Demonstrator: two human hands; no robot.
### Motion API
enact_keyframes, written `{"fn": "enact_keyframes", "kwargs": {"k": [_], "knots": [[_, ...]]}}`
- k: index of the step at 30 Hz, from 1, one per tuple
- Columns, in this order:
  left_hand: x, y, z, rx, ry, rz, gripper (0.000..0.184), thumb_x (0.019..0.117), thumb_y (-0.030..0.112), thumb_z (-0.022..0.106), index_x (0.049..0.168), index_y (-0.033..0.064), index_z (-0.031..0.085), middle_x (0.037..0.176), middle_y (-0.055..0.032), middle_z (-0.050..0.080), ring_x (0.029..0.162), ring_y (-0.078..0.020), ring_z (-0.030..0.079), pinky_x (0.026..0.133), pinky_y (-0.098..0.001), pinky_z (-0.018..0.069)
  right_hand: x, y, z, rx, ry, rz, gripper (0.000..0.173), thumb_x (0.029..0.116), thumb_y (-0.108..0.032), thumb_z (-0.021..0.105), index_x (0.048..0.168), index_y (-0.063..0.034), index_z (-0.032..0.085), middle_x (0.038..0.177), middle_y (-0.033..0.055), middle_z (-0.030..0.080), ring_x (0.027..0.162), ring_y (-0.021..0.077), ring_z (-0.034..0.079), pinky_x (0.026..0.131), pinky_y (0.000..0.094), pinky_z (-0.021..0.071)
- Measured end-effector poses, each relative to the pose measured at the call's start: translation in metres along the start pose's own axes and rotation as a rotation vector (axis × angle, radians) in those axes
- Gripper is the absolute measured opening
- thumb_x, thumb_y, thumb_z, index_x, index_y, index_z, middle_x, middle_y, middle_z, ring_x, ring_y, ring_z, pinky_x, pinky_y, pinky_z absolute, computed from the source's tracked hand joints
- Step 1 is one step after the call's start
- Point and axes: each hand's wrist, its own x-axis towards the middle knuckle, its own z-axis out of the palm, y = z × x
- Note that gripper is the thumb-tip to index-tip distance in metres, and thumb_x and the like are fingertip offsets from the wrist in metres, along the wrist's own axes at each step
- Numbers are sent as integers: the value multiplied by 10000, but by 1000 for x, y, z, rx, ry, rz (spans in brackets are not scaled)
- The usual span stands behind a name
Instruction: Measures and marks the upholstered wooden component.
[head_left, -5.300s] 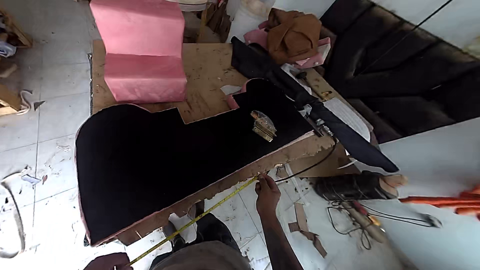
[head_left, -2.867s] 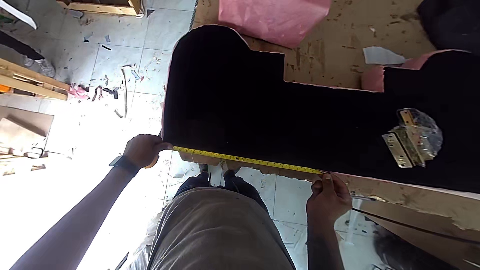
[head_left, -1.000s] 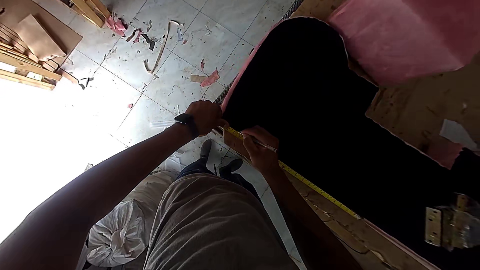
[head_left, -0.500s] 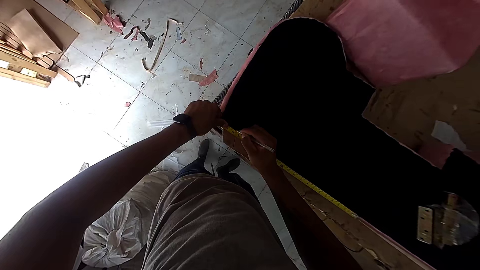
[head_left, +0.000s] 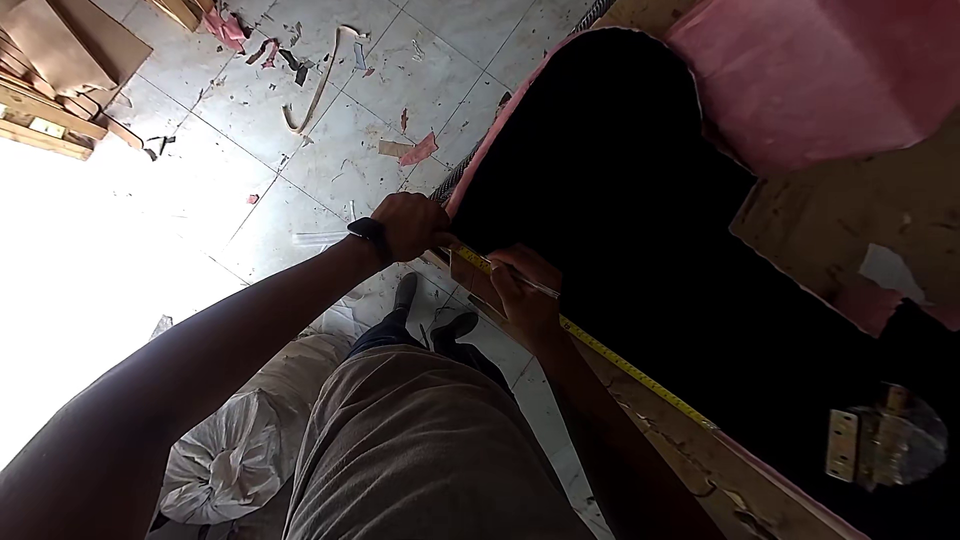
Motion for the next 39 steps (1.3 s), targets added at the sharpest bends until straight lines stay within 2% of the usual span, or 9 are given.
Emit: {"fn": "enact_keyframes", "kwargs": {"k": [13,17,19,23,25,29,33,36,39], "knots": [[3,-3,2,-19,16,28,560,943,719,527,815,196,684,745,-27,663,746,-242,680,646,-525,536,-6,-11,-5,-66,-25,77,145,956,-74,630,1017,-82,761,914,-17,681,728,47,630,583,208,544],[-4,-7,13,-99,-21,106,516,936,683,584,824,198,720,745,-14,675,738,-222,677,678,-535,550,-15,-16,-20,78,25,66,151,963,-66,614,1004,-54,759,915,13,691,720,83,639,577,232,555],[-10,-5,21,-217,-71,189,501,942,654,604,809,189,735,716,3,684,693,-188,677,687,-527,570,-29,-25,-41,125,135,52,171,982,-108,586,984,-38,742,925,39,679,782,129,647,651,281,575],[-33,15,35,-442,-183,274,398,991,524,625,814,189,747,674,59,687,628,-89,661,668,-407,598,-97,-55,-95,148,374,142,249,1021,-239,501,909,-154,708,1083,27,656,1053,210,623,873,371,556],[-36,38,39,-522,-261,293,337,1012,441,618,838,187,753,692,65,694,625,-68,665,648,-357,608,-145,-65,-126,128,568,216,267,1029,-203,487,910,-144,719,1106,49,679,1030,223,656,869,382,580],[-17,104,48,-600,-385,234,328,992,460,620,884,188,768,760,47,728,675,-92,697,659,-344,613,-248,-72,-199,-52,1120,333,284,1008,-42,407,973,-21,688,927,70,690,611,116,583,538,246,506],[14,189,65,-636,-416,201,388,976,501,624,855,164,773,751,-7,743,650,-149,701,633,-374,604,-353,-52,-291,-247,1601,506,261,1033,-47,366,1090,30,608,820,61,666,506,109,529,464,266,466],[40,260,79,-583,-419,216,395,982,501,608,838,170,770,756,-8,746,656,-160,705,640,-389,606,-417,-23,-361,-195,1697,701,299,1076,-158,390,1202,28,586,859,56,649,504,93,503,462,269,454],[63,334,95,-493,-442,201,403,980,513,603,851,169,769,770,-12,748,662,-165,709,640,-398,611,-472,22,-414,110,1552,985,424,1115,-313,324,1359,-22,513,956,97,716,502,113,512,454,280,425]]}}
